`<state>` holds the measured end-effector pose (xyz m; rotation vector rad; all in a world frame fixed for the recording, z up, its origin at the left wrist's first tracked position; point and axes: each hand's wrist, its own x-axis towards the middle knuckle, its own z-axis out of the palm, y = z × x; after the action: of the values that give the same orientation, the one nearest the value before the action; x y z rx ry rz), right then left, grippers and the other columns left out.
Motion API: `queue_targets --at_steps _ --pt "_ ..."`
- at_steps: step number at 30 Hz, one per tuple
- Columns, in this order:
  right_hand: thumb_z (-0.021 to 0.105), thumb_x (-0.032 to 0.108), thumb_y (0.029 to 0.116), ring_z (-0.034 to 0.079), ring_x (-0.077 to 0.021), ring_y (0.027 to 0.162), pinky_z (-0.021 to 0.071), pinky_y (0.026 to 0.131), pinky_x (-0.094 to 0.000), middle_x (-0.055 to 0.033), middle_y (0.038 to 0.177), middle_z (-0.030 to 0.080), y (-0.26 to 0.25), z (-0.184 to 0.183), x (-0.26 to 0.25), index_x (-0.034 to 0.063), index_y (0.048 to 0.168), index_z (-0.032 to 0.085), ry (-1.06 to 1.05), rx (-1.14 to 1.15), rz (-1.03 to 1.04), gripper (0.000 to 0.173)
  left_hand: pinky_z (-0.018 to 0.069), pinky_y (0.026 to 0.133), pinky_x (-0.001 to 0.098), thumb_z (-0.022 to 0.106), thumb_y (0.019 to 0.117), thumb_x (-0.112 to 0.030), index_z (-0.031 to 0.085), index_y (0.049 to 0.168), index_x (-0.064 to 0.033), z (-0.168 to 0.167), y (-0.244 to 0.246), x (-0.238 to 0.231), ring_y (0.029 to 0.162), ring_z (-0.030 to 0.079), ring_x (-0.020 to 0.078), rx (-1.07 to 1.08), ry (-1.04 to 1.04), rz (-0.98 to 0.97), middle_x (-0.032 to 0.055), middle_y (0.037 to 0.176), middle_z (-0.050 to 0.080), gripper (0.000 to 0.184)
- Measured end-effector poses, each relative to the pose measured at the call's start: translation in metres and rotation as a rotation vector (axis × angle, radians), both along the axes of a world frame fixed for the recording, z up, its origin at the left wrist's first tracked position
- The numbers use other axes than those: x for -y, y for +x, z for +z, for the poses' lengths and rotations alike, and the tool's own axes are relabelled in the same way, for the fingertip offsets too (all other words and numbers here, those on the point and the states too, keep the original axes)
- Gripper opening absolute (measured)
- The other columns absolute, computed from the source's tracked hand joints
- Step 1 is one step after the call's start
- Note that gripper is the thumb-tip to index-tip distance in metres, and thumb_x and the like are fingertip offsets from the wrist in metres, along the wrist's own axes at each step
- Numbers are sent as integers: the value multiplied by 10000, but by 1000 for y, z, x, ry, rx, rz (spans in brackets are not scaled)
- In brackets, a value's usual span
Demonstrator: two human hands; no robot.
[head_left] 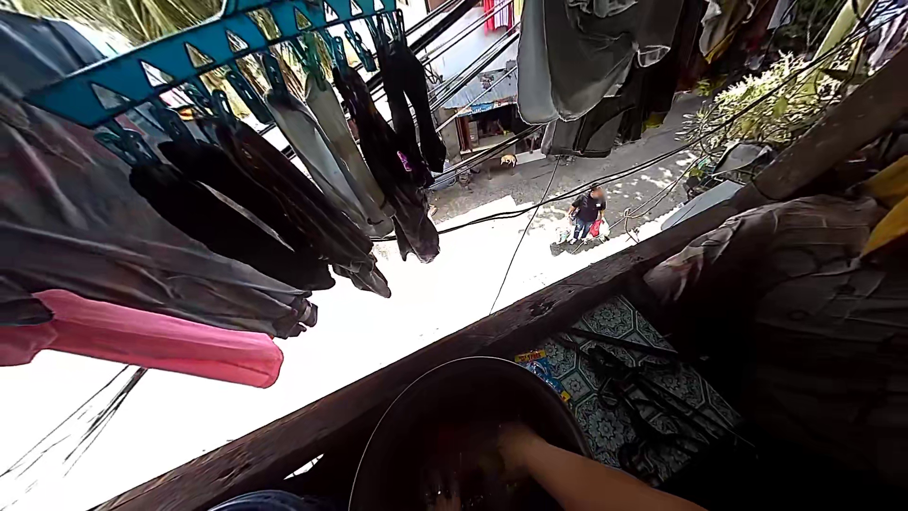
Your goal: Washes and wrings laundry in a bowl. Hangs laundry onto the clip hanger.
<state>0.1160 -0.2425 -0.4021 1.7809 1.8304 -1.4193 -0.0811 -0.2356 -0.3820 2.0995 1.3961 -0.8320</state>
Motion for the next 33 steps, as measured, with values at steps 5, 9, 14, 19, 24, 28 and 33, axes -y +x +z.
queue_targets --at_steps 5,9,14,19,24,28,33 --pt "706 240 946 216 -490 1521 34 1186 -751 -289 1621 306 1 -3 2 13 1542 423 62 18 39 698 107 1108 824 720 901 -247 31 1648 -62 -5 2 8 1485 213 571 -67 16 -107 343 1619 235 1032" --pt "672 252 974 221 -470 1527 76 1201 -727 -271 1630 304 0 2 4 15 1541 427 45 22 28 662 166 1118 794 721 916 -279 356 1552 27 -5 -2 -1 1426 359 528 -88 -88 -95 327 1513 428 795" --pt "709 217 948 216 -500 1518 84 1169 -773 -299 1629 276 -3 2 3 65 1558 419 101 22 23 692 226 1105 782 739 908 -267 226 1627 -64 0 -5 4 1433 328 560 -25 -72 -29 327 1579 334 907" --pt "757 161 891 186 -547 1510 179 1097 -829 -312 1659 170 6 15 4 271 1656 199 96 55 -56 954 253 1110 768 689 968 -290 45 1665 -225 14 -14 19 1528 107 539 58 -115 -13 210 1705 -73 951" --pt "810 299 876 327 -526 1452 306 1143 -695 -349 1571 323 20 27 9 161 1584 400 87 49 -185 830 251 1158 705 600 1025 -374 328 1617 -220 32 -33 22 1545 118 488 82 -254 -23 173 1716 30 670" --pt "737 116 904 524 -417 1335 421 1109 -587 -251 1435 539 28 38 16 106 1475 534 89 17 -272 606 261 1191 635 624 1011 -327 505 1518 -169 40 -51 24 1547 170 448 191 -275 20 162 1711 113 544" --pt "673 222 983 645 -364 1164 485 1022 -571 -211 1212 682 37 54 23 39 1309 648 107 -65 -329 374 394 1146 499 628 1011 -322 627 1370 -63 61 -64 19 1348 536 352 363 -214 79 198 1436 575 443"
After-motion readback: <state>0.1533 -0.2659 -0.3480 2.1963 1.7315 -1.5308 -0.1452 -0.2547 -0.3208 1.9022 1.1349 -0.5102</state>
